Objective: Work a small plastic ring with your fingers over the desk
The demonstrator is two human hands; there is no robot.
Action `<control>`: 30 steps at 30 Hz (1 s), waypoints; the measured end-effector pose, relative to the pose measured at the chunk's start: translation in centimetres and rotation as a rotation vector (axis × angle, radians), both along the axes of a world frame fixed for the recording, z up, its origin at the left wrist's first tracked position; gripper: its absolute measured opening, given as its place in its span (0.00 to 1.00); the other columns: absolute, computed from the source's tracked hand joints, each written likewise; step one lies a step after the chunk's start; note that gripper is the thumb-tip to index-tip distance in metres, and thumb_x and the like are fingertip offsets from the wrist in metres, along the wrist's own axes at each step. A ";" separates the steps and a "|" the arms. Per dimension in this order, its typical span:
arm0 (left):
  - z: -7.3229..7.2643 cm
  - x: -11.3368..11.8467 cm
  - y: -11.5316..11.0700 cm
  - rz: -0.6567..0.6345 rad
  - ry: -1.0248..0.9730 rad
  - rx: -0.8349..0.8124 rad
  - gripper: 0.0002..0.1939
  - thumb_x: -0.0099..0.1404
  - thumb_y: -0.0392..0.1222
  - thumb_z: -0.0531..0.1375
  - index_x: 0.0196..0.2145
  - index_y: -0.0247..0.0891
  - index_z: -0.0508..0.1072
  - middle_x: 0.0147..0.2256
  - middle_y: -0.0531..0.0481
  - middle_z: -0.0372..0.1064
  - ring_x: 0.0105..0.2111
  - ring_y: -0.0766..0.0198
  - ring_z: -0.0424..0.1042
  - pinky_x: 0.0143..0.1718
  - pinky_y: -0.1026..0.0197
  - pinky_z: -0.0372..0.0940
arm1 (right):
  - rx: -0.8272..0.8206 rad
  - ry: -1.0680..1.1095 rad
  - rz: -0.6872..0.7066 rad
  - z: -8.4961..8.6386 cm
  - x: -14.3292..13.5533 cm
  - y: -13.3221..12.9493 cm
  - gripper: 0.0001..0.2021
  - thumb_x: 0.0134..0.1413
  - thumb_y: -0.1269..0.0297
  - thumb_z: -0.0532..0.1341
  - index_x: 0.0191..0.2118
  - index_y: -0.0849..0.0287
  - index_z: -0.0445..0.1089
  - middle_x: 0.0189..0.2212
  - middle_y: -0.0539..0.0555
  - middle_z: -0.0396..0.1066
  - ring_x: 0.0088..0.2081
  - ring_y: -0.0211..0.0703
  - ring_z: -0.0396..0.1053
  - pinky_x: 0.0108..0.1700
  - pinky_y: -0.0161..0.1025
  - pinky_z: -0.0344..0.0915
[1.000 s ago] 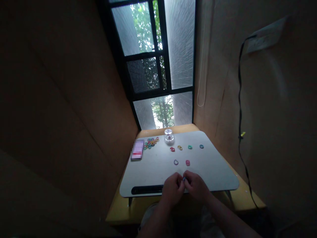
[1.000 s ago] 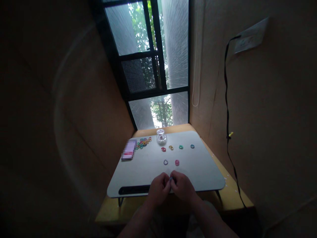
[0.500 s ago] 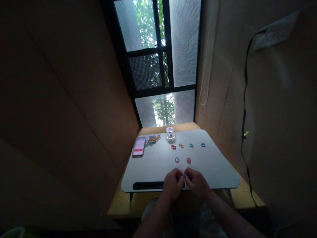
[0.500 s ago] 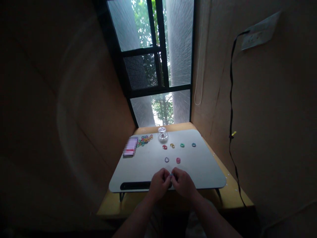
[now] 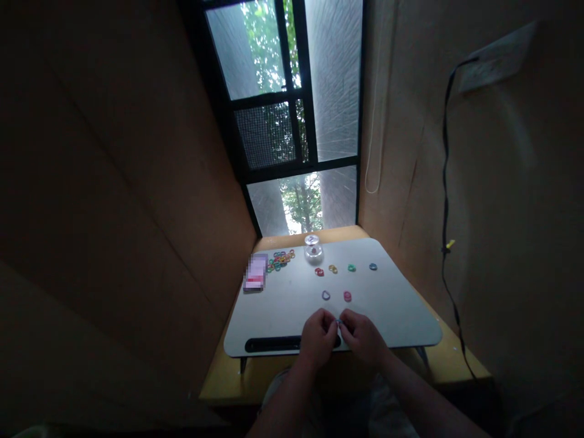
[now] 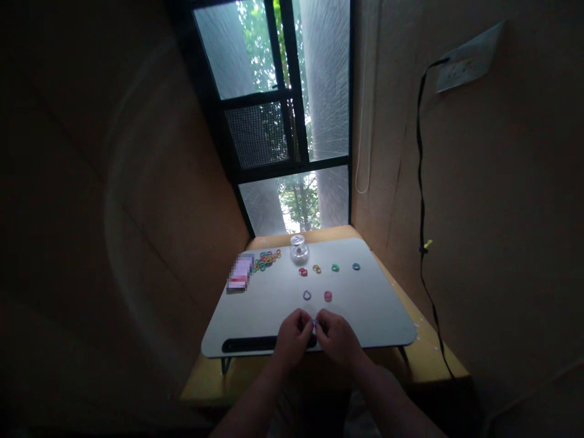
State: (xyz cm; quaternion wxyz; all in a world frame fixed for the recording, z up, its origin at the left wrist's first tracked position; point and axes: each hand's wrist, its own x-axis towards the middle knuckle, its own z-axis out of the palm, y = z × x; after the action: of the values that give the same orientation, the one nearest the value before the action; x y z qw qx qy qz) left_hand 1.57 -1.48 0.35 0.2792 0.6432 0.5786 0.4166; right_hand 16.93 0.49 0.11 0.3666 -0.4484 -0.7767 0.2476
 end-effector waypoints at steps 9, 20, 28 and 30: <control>-0.1 0.1 0.1 0.016 -0.010 0.005 0.06 0.62 0.40 0.57 0.29 0.37 0.67 0.27 0.54 0.66 0.28 0.66 0.64 0.31 0.64 0.57 | -0.008 0.015 0.001 -0.1 0.0 0.1 0.07 0.56 0.65 0.54 0.27 0.57 0.61 0.21 0.47 0.64 0.24 0.37 0.60 0.28 0.34 0.52; 0.4 0.0 -0.2 -0.019 -0.006 -0.022 0.07 0.63 0.42 0.57 0.29 0.37 0.67 0.25 0.55 0.65 0.27 0.67 0.63 0.29 0.65 0.55 | -0.013 0.008 -0.010 0.2 0.0 0.0 0.08 0.56 0.65 0.54 0.26 0.57 0.60 0.21 0.47 0.64 0.24 0.37 0.60 0.28 0.34 0.52; 0.3 0.0 -0.2 -0.018 0.003 -0.020 0.07 0.62 0.42 0.57 0.29 0.37 0.67 0.25 0.55 0.65 0.27 0.67 0.63 0.29 0.65 0.55 | 0.002 -0.003 -0.020 -0.1 -0.1 0.1 0.09 0.56 0.64 0.54 0.26 0.57 0.60 0.21 0.47 0.64 0.24 0.37 0.59 0.28 0.34 0.52; 0.2 0.0 -0.1 -0.018 0.012 -0.021 0.07 0.62 0.42 0.58 0.29 0.37 0.67 0.25 0.55 0.66 0.27 0.67 0.63 0.29 0.65 0.55 | 0.009 -0.007 -0.018 -0.2 0.0 0.2 0.08 0.56 0.65 0.54 0.26 0.57 0.60 0.21 0.47 0.64 0.24 0.37 0.59 0.28 0.34 0.52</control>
State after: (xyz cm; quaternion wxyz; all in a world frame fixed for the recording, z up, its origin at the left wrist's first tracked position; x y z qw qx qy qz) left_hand 1.56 -1.62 0.58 0.2862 0.6479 0.5788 0.4040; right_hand 16.89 0.65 -0.06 0.3682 -0.4544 -0.7751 0.2392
